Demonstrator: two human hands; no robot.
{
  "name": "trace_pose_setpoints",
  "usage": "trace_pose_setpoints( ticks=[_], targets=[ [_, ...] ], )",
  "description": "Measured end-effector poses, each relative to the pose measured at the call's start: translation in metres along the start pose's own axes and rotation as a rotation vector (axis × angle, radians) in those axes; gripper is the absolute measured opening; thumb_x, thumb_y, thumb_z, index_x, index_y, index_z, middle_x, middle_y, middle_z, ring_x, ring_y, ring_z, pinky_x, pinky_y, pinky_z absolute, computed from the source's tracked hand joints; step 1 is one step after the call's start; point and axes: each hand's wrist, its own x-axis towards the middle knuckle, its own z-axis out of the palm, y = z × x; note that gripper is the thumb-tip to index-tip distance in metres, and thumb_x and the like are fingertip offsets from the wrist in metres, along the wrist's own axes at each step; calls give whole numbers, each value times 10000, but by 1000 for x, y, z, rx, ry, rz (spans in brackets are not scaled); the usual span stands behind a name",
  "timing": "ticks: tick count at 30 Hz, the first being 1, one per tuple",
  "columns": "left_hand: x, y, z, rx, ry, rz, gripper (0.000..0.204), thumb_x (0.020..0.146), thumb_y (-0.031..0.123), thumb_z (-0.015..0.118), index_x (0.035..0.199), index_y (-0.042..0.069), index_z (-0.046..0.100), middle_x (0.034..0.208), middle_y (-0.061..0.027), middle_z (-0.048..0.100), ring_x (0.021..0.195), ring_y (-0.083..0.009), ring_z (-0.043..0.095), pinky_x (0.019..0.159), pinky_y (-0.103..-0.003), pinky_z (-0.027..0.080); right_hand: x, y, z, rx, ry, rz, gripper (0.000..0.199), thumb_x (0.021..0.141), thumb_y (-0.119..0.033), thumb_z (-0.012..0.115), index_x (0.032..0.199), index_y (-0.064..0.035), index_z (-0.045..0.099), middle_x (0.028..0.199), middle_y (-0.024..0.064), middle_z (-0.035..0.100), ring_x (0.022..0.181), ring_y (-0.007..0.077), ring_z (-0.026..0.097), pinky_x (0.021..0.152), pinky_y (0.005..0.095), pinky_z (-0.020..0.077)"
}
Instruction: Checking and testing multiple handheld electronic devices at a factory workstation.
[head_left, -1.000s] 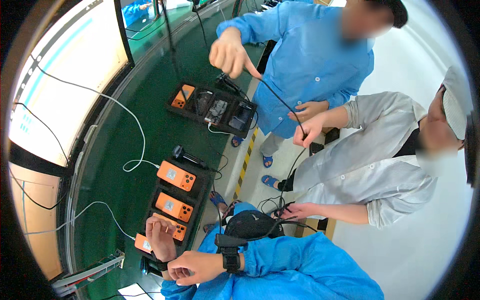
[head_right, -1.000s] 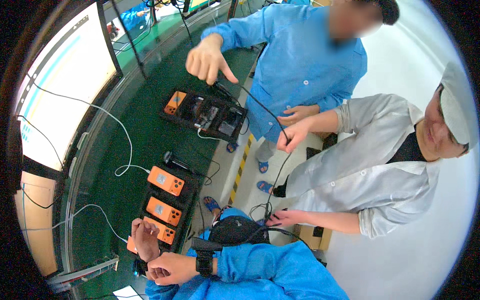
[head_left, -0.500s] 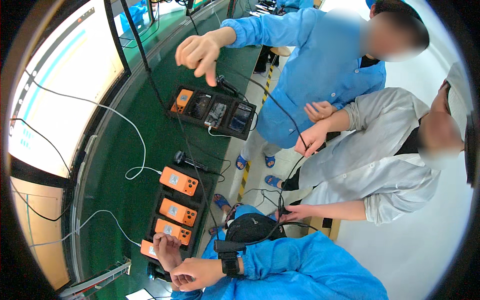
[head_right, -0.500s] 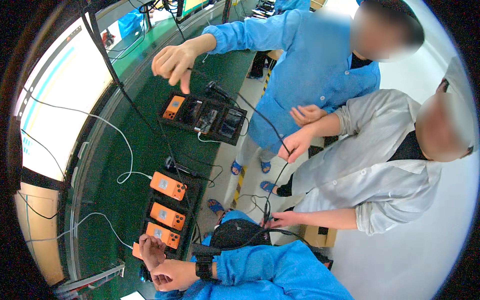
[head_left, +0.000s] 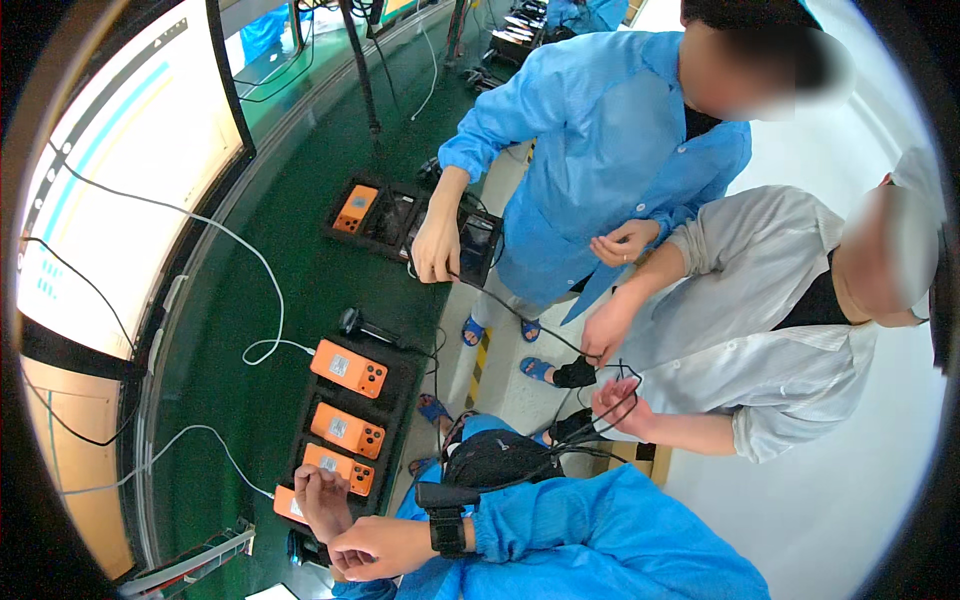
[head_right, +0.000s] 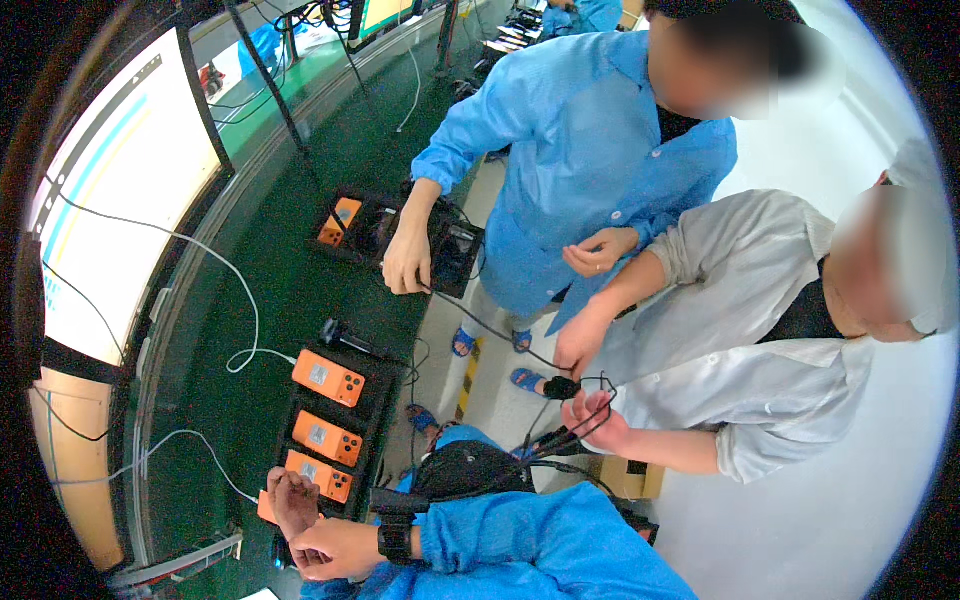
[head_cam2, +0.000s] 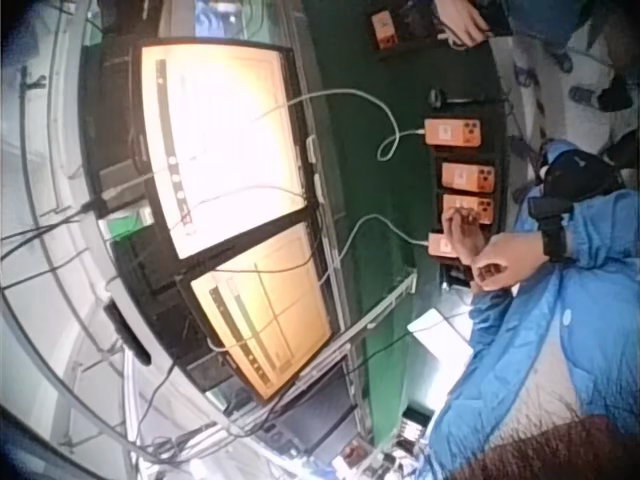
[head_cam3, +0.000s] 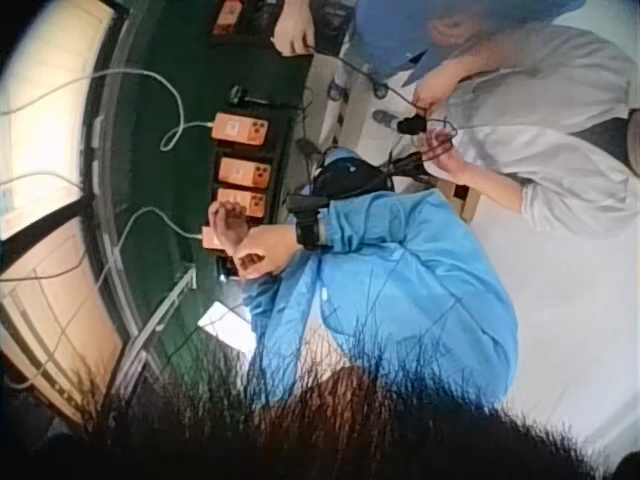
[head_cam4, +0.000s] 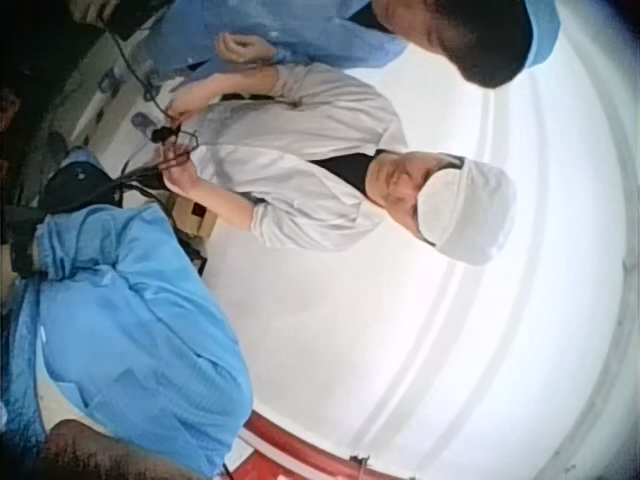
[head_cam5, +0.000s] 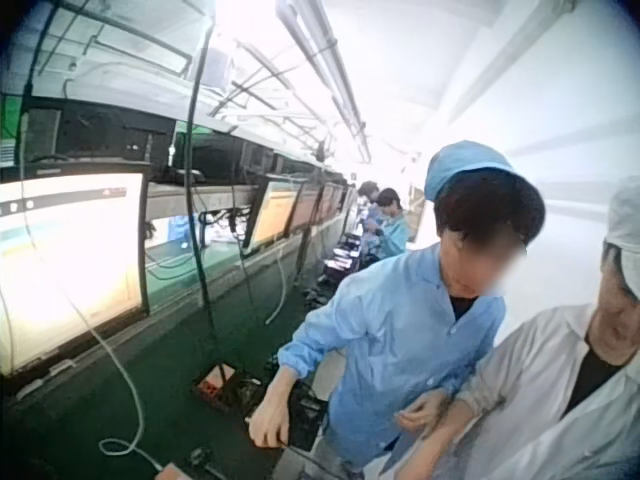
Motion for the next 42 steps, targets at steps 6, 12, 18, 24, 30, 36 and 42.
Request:
trace_pose_setpoints(
  ticks=[6,12,18,24,30,36,42],
  targets=[
    [0,-3,-2,-24,12,-6,85,900,100,509,985,95,505,748,-23,528,674,-145,533,597,-284,454,-3,-2,-3,16,10,-10,156,839,-180,588,876,-30,564,655,66,601,550,179,580,510,292,444],
    [-4,-3,1,-23,39,-8,104,885,89,517,989,90,511,747,-27,525,673,-155,537,604,-291,464,-5,-1,0,12,17,-10,153,841,-179,588,868,-32,560,654,66,600,555,176,582,511,286,445],
    [-11,-6,5,-35,65,-10,91,885,83,515,976,85,516,748,-34,528,676,-158,539,594,-287,464,-11,0,4,5,17,-9,154,843,-182,589,865,-33,558,654,64,595,559,175,581,511,285,443],
    [-12,-9,6,-54,-1,7,92,887,76,506,978,78,515,756,-42,536,674,-161,536,593,-292,466,-14,2,5,11,7,-2,159,843,-187,590,862,-34,556,653,64,590,558,177,575,511,287,438],
    [-13,-8,8,-37,40,1,90,891,75,499,980,77,516,756,-40,535,653,-160,528,587,-293,467,-14,3,7,4,15,9,164,844,-188,590,870,-30,555,665,64,594,561,179,577,512,293,438],
    [-14,-8,4,-31,81,-16,92,891,78,503,982,83,514,756,-31,535,645,-152,520,585,-289,461,-12,3,8,1,-7,30,169,842,-188,591,885,-29,558,674,61,600,562,179,579,512,293,437],
    [-12,-7,0,-39,69,-16,85,895,82,506,980,87,512,750,-25,531,634,-140,506,588,-277,451,-7,5,6,25,-30,33,173,840,-190,590,888,-27,558,679,59,602,566,177,579,511,291,435]
  ],
)
